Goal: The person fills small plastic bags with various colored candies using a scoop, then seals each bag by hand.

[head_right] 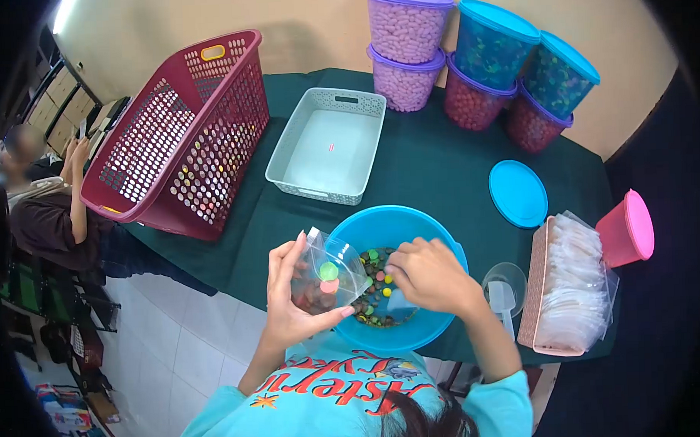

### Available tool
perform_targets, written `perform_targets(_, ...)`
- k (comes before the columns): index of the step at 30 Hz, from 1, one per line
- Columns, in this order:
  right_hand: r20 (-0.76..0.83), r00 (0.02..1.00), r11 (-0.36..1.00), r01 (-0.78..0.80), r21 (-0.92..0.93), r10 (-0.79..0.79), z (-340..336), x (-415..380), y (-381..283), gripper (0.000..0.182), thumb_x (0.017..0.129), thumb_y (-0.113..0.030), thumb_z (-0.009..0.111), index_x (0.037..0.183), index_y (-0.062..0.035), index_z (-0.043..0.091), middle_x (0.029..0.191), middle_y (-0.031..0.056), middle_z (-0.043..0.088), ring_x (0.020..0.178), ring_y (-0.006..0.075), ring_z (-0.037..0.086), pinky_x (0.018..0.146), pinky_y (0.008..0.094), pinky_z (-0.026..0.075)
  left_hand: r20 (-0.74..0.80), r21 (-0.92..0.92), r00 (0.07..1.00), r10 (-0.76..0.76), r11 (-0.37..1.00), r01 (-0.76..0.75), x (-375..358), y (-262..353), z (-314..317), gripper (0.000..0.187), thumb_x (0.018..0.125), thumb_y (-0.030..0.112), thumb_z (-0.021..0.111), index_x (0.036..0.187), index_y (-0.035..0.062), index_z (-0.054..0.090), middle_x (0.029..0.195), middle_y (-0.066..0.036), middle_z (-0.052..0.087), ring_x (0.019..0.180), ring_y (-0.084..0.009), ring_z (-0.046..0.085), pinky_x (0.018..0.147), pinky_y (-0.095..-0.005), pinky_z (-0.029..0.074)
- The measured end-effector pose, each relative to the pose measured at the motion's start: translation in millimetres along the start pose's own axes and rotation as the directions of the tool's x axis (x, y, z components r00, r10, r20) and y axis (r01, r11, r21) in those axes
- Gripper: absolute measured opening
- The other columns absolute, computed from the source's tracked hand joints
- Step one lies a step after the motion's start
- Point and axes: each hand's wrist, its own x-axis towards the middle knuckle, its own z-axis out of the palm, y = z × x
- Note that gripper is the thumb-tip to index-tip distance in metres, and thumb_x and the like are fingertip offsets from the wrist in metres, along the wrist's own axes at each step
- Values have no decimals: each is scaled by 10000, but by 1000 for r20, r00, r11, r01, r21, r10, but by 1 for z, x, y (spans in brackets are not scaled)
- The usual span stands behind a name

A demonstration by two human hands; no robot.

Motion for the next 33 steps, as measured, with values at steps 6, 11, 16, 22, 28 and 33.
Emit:
perform_targets(6,-280,944,517,154,842,176,10,-3,-37,195,826,-156,490,909,16,531,804,118,551,744,194,546,684,298,423,-79,5,996,-38,999,39,5,1,16,1022,445,289,822,1271,-13,302,1125,-134,364,913,-194,423,745,-292,391)
perform_targets(11,-355,859,421,186,888,370,24,-3,-27,147,820,-90,475,800,37,547,706,98,544,631,142,518,581,263,405,28,-403,984,-176,899,172,12,1,9,797,616,151,739,1263,-19,306,1083,-127,430,892,-161,481,727,-254,424)
perform_targets(16,-492,797,503,283,817,351,17,-15,-38,85,740,-10,472,679,30,516,612,81,509,549,132,471,509,260,368,142,-628,951,-274,718,300,4,4,9,214,785,40,542,978,-50,558,821,-81,592,734,-105,555,657,-227,455)
perform_targets(22,-553,765,564,310,765,329,23,-30,-46,37,684,10,493,650,23,494,583,82,480,519,156,451,498,262,357,8,-575,954,-299,779,249,-12,20,20,73,774,32,529,746,-24,566,679,-50,574,612,-70,520,562,-199,416)
perform_targets(28,-466,816,267,391,881,343,30,-44,-50,40,706,1,512,683,11,544,629,80,550,586,137,524,542,243,399,-97,-421,973,-208,895,149,-31,31,31,101,749,34,527,662,-16,539,618,-50,542,543,-73,492,491,-207,380)
perform_targets(33,-497,811,390,368,844,308,31,-63,-51,43,704,-2,528,686,9,566,630,74,572,565,135,548,517,240,411,-19,-571,977,-214,804,165,-43,45,41,43,702,19,570,690,-22,566,654,-67,559,582,-95,519,536,-212,408)
